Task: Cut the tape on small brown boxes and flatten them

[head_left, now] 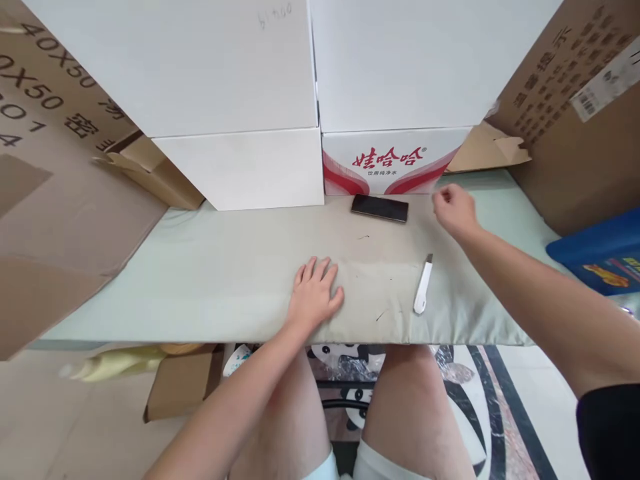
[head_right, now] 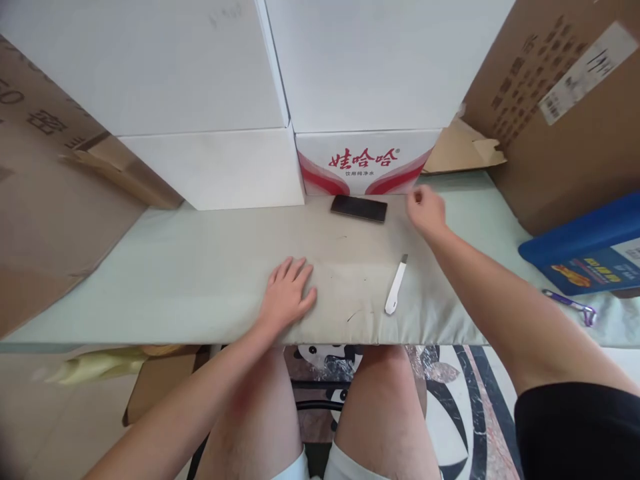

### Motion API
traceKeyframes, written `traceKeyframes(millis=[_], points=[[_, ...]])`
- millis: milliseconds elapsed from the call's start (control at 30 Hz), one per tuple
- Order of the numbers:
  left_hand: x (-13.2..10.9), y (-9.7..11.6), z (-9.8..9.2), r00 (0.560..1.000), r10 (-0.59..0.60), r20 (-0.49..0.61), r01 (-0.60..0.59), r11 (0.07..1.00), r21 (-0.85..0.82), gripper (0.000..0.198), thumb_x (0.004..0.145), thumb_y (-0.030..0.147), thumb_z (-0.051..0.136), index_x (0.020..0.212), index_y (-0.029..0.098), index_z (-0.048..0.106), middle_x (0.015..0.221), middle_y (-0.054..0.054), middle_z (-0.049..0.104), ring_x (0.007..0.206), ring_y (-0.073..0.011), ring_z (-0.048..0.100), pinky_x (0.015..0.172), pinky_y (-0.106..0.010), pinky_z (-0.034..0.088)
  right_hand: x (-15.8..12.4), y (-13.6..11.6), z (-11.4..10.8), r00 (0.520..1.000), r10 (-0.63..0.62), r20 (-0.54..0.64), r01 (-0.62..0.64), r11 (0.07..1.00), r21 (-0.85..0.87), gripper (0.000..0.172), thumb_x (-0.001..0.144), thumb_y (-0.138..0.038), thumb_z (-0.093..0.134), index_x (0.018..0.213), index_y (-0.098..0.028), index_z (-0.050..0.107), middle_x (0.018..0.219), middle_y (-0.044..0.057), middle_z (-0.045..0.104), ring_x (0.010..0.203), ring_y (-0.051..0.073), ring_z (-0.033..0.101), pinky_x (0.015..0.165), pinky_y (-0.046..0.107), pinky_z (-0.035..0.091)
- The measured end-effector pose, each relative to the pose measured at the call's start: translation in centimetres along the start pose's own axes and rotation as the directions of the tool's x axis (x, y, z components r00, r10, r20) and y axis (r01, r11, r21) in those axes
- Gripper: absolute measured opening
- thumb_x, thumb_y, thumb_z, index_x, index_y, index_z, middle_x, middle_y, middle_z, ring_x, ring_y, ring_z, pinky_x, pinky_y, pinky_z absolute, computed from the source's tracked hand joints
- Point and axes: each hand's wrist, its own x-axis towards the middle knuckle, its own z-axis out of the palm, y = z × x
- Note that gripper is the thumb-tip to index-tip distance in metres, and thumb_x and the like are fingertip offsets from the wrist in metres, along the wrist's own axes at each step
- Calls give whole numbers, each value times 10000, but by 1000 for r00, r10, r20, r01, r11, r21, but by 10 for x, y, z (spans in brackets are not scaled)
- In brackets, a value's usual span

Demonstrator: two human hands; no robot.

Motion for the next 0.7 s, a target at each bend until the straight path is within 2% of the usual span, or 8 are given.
traceKeyframes(millis=[67, 167, 233, 300, 467, 533, 633, 700], points=[[0, 0, 1, 1000, 5, -4, -5, 1000, 4, 540, 985, 398, 469, 1483, 214, 567, 1603, -61, 513, 1541, -355, 362, 1268, -538, 311, -17, -9, 26, 979, -160, 126, 169, 983, -69, 342, 859, -398, 525, 1083, -173, 652, 1107, 197, 704, 1084, 364, 664, 994, 577, 508], [0, -1, 2, 1000, 1, -6, -1, 1000, 12, 538, 985, 409, 471, 1480, 222, 568, 1602, -62, 514, 1539, -355, 365, 1266, -539, 314, -13, -32, 58, 889, -322, 326, 367, 926, -86, 497, 787, -398, 648, 1250, -220, 646, 1380, 145, 641, 1326, 354, 565, 1130, 518, 451], [-1, -1, 3, 1000, 6, -10, -6, 1000, 12, 539, 986, 418, 470, 1479, 223, 567, 1600, -62, 516, 1538, -353, 366, 1264, -540, 315, 7, -45, 73, 846, -344, 408, 415, 904, -98, 664, 726, -418, 728, 1353, -231, 610, 1477, 146, 583, 1394, 385, 512, 1159, 543, 431], [-1, -2, 3, 1000, 14, -18, -14, 1000, 4, 539, 985, 427, 474, 1475, 223, 568, 1597, -60, 520, 1535, -349, 366, 1261, -541, 317, 30, -52, 85, 822, -323, 469, 424, 897, -124, 819, 671, -439, 787, 1427, -214, 566, 1498, 175, 563, 1389, 427, 513, 1145, 589, 439], [-3, -3, 5, 999, 22, -23, -23, 999, -23, 540, 982, 441, 480, 1474, 235, 566, 1599, -59, 515, 1534, -349, 360, 1253, -545, 319, 63, -50, 97, 761, -290, 581, 444, 885, -140, 964, 626, -432, 852, 1494, -193, 509, 1459, 170, 612, 1332, 419, 579, 1137, 583, 464], [-3, -3, 5, 1000, 20, -21, -21, 999, -39, 545, 980, 446, 488, 1477, 238, 565, 1605, -65, 508, 1535, -356, 356, 1256, -551, 306, 66, -46, 97, 728, -317, 608, 482, 867, -124, 992, 636, -446, 858, 1522, -207, 483, 1466, 157, 612, 1328, 422, 581, 1133, 603, 458], [-3, -4, 6, 1000, 12, -10, -12, 998, -59, 546, 973, 449, 504, 1473, 240, 571, 1615, -68, 496, 1537, -367, 348, 1258, -560, 296, 65, -43, 95, 672, -384, 634, 541, 838, -66, 942, 663, -476, 854, 1512, -257, 511, 1464, 135, 613, 1301, 426, 590, 1103, 627, 470], [-2, -3, 6, 1000, 9, -1, -9, 998, -66, 549, 973, 454, 503, 1473, 237, 571, 1618, -66, 492, 1539, -368, 343, 1259, -558, 294, 64, -42, 95, 657, -405, 636, 549, 835, -35, 917, 663, -485, 858, 1496, -280, 534, 1451, 127, 620, 1282, 427, 595, 1087, 635, 479]])
